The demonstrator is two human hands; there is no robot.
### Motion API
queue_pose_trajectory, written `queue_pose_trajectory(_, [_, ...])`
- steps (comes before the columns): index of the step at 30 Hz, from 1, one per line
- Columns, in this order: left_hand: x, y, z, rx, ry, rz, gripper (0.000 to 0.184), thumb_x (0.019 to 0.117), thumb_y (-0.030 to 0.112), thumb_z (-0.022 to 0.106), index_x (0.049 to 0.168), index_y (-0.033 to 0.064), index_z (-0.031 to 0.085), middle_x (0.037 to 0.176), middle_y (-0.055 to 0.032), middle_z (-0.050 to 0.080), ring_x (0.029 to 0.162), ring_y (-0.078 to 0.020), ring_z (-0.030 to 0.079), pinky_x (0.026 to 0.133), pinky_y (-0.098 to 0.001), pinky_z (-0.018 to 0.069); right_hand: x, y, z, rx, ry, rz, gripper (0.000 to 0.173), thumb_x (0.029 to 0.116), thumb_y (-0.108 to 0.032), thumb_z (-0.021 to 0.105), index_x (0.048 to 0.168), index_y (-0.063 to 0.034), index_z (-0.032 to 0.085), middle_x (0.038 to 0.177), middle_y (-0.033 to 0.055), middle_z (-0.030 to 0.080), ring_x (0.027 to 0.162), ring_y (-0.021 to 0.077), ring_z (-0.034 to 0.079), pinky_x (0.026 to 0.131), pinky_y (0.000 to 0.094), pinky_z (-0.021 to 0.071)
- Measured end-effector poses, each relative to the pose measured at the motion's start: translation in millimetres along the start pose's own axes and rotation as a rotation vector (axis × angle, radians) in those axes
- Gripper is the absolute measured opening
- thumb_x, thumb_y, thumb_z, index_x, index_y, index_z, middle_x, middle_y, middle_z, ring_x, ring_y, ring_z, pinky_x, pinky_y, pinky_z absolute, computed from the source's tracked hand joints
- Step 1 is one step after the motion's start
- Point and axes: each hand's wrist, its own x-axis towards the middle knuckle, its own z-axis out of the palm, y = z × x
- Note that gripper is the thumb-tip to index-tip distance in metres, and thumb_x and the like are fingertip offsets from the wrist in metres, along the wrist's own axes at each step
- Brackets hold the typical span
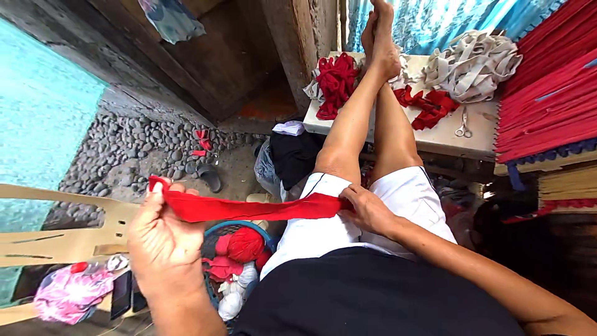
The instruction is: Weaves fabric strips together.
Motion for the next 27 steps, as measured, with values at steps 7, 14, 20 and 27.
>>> queue_pose_trajectory(7, [3.5,-0.2,-11.4,-0.023,0.008,-0.031,0.038,0.1103,0.015,0.027,0.101,0.0092,0.063,0.088,-0.0033,0.069,0.083,-0.0121,0.070,0.078,-0.0291,0.0604,-15.8,5.0,-33.5,-0.015,-0.014,-0.007,0.011,0.0898,-0.015,0.073,0.089,-0.0040,0.073,0.091,0.0115,0.069,0.093,0.0292,0.065,0.085,0.0543,0.0479])
queue_pose_trajectory(14, [38.5,-125.7,-110.6,0.192,0.225,-0.534,0.019,0.1086,0.017,0.037,0.104,0.0115,0.055,0.085,-0.0017,0.068,0.076,-0.0111,0.069,0.069,-0.0274,0.0606,-58.6,30.1,-81.8,-0.015,0.220,0.055,0.014,0.0938,-0.017,0.070,0.099,-0.0054,0.076,0.100,0.0109,0.072,0.101,0.0294,0.066,0.090,0.0557,0.0488])
queue_pose_trajectory(20, [22.0,-203.8,-148.3,0.472,0.358,-0.755,0.007,0.1033,0.013,0.046,0.106,0.0083,0.051,0.089,-0.0054,0.067,0.075,-0.0153,0.070,0.068,-0.0312,0.0610,-124.0,58.4,-109.7,0.135,0.390,0.339,0.017,0.0987,-0.016,0.063,0.098,-0.0027,0.073,0.090,0.0093,0.070,0.083,0.0188,0.067,0.079,0.0419,0.0549])
queue_pose_trajectory(27, [35.1,-168.4,-71.8,0.789,0.070,-0.118,0.020,0.1018,0.008,0.053,0.120,0.0021,0.051,0.098,0.0010,0.060,0.082,-0.0072,0.065,0.072,-0.0269,0.0585,-147.8,75.1,-79.0,0.172,0.461,0.461,0.012,0.0968,-0.015,0.067,0.093,-0.0049,0.073,0.087,0.0067,0.069,0.077,0.0168,0.066,0.073,0.0397,0.0567])
